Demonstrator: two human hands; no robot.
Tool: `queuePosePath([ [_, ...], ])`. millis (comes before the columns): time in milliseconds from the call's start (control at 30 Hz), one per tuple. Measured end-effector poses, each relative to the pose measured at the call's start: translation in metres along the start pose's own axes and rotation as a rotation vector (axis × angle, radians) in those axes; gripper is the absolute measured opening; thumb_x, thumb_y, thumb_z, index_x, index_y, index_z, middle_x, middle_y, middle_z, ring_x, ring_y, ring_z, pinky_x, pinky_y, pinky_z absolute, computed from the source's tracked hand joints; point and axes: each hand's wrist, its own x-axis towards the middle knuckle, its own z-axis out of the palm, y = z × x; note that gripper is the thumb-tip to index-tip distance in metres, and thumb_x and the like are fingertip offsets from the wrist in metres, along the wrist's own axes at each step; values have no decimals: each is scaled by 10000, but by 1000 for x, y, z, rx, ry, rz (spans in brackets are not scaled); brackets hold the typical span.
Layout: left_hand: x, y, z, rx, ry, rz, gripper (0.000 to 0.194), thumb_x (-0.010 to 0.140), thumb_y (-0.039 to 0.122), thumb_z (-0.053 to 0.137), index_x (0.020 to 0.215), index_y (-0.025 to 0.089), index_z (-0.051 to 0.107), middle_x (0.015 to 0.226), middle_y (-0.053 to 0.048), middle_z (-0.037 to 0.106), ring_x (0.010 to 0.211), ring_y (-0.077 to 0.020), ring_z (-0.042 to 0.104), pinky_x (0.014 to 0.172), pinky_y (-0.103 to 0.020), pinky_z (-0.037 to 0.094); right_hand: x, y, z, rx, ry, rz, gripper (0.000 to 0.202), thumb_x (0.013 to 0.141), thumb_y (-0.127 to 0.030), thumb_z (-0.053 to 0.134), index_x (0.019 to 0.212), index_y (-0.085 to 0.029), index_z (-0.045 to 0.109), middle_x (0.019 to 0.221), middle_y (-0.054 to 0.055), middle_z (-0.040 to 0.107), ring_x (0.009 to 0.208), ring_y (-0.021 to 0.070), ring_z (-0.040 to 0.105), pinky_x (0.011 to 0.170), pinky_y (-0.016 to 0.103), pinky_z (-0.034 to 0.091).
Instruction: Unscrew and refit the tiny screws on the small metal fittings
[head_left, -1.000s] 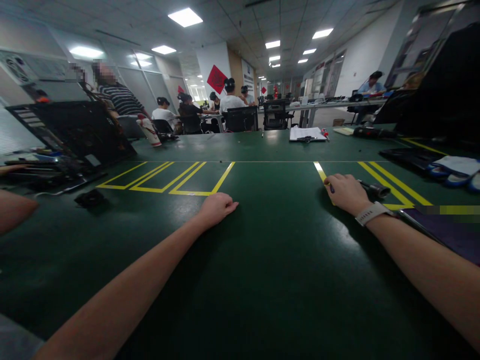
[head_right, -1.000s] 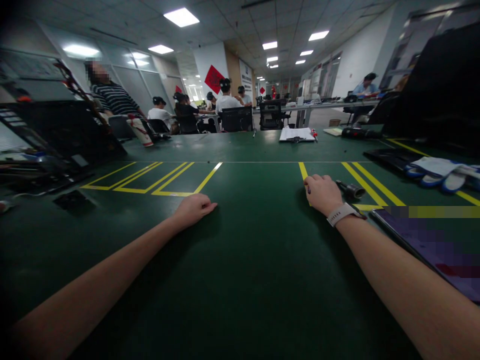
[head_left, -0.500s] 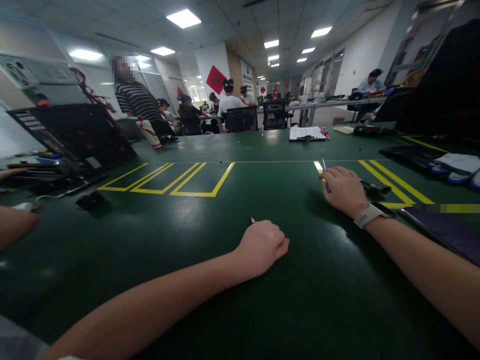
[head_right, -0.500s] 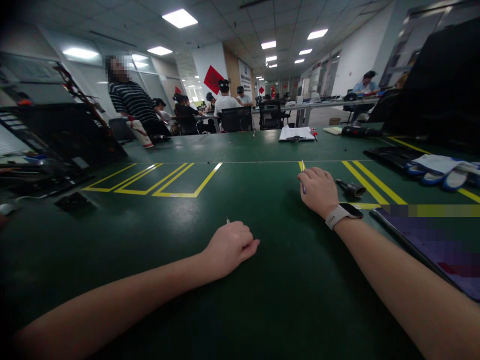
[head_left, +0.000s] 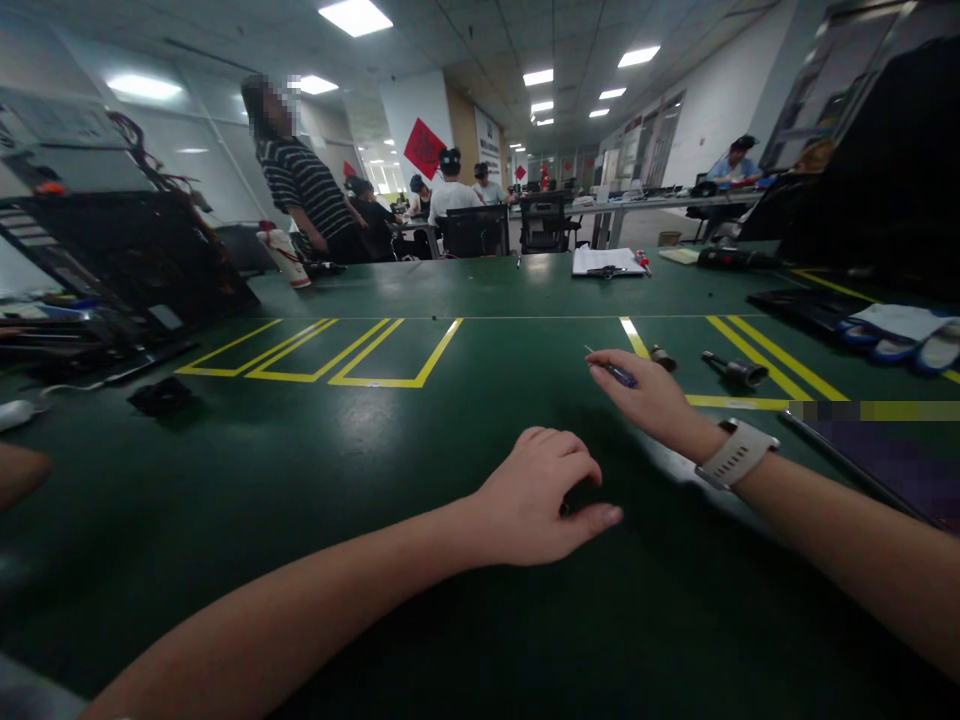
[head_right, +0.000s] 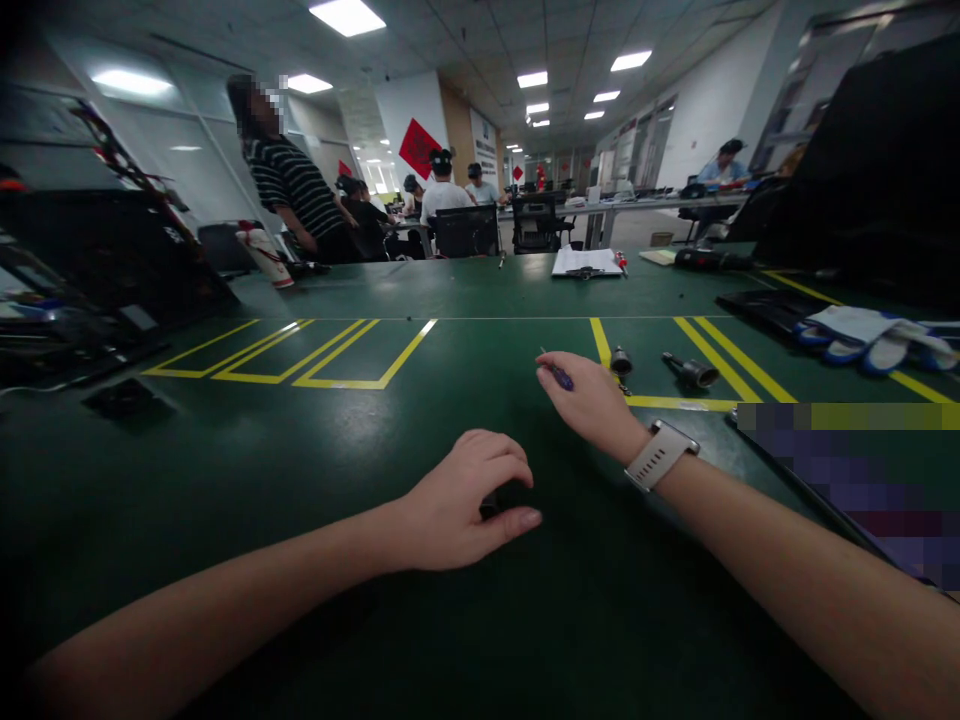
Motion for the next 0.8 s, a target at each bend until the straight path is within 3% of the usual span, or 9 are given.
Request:
queuePosePath([
  [100, -3, -14, -22, -45, -69, 42, 387, 755, 418, 635, 1066, 195, 578, 1148, -93, 558, 1098, -248, 486, 962, -424, 332, -19, -24, -8, 223, -36, 92, 354, 912, -392, 345, 906, -173, 623, 859, 73, 703, 798, 186, 661, 707, 322, 523],
  [133, -5, -21, -28, -62, -109, 43, 426, 729, 398, 667, 1098, 210, 568, 1204, -96, 533, 1147, -261, 458, 975, -426, 325, -26, -30, -11, 490, -30, 227, 335, 888, -410, 404, 816, -168, 624, 775, 67, 690, 740, 184, 656, 687, 322, 520],
  [200, -6, -31, -35, -110, -197, 58, 493, 690, 353, 712, 1139, 226, 552, 1246, -94, 510, 1177, -261, 442, 979, -406, 335, -41, -40, -16, 849, -59, 434, 296, 827, -409, 525, 646, -184, 592, 613, 19, 622, 599, 152, 599, 627, 303, 497],
  [233, -7, -36, -37, -141, -248, 77, 501, 677, 331, 727, 1136, 224, 557, 1237, -92, 518, 1162, -250, 456, 970, -385, 350, -48, -43, -17, 942, -72, 519, 308, 805, -402, 563, 578, -192, 561, 529, -11, 561, 510, 129, 534, 578, 290, 474],
  [300, -7, -41, -38, -180, -320, 95, 463, 690, 290, 721, 1120, 217, 566, 1185, -84, 552, 1105, -226, 492, 936, -353, 380, -59, -46, -16, 1058, -160, 618, 378, 808, -405, 566, 494, -200, 518, 433, -39, 466, 454, 115, 459, 639, 317, 468],
  [433, -5, -43, -36, -197, -352, 100, 397, 728, 252, 692, 1102, 192, 572, 1065, -71, 605, 1003, -199, 519, 880, -325, 396, -69, -48, -10, 1132, -250, 568, 426, 823, -386, 563, 441, -202, 516, 406, -49, 431, 467, 117, 446, 826, 365, 424],
  [600, -4, -51, -38, -160, -266, 64, 393, 727, 247, 694, 1102, 206, 586, 1034, -57, 607, 1028, -215, 481, 879, -333, 379, -72, -51, -5, 1121, -271, 553, 411, 812, -405, 579, 465, -188, 539, 430, -43, 439, 467, 111, 440, 634, 296, 416],
  [700, -2, -58, -33, -229, -222, -71, 395, 754, 262, 661, 1129, 189, 560, 1023, -55, 596, 890, -176, 529, 774, -306, 426, -73, -50, -4, 1098, -296, 557, 408, 800, -425, 586, 481, -178, 530, 484, -35, 463, 460, 98, 426, 505, 253, 352],
  [800, -1, -62, -22, -401, -127, -194, 407, 753, 252, 649, 1139, 180, 541, 1048, -63, 578, 794, -143, 559, 682, -280, 460, -74, -49, -4, 1053, -357, 537, 398, 812, -439, 567, 517, -176, 524, 547, -28, 486, 484, 96, 438, 486, 239, 344],
])
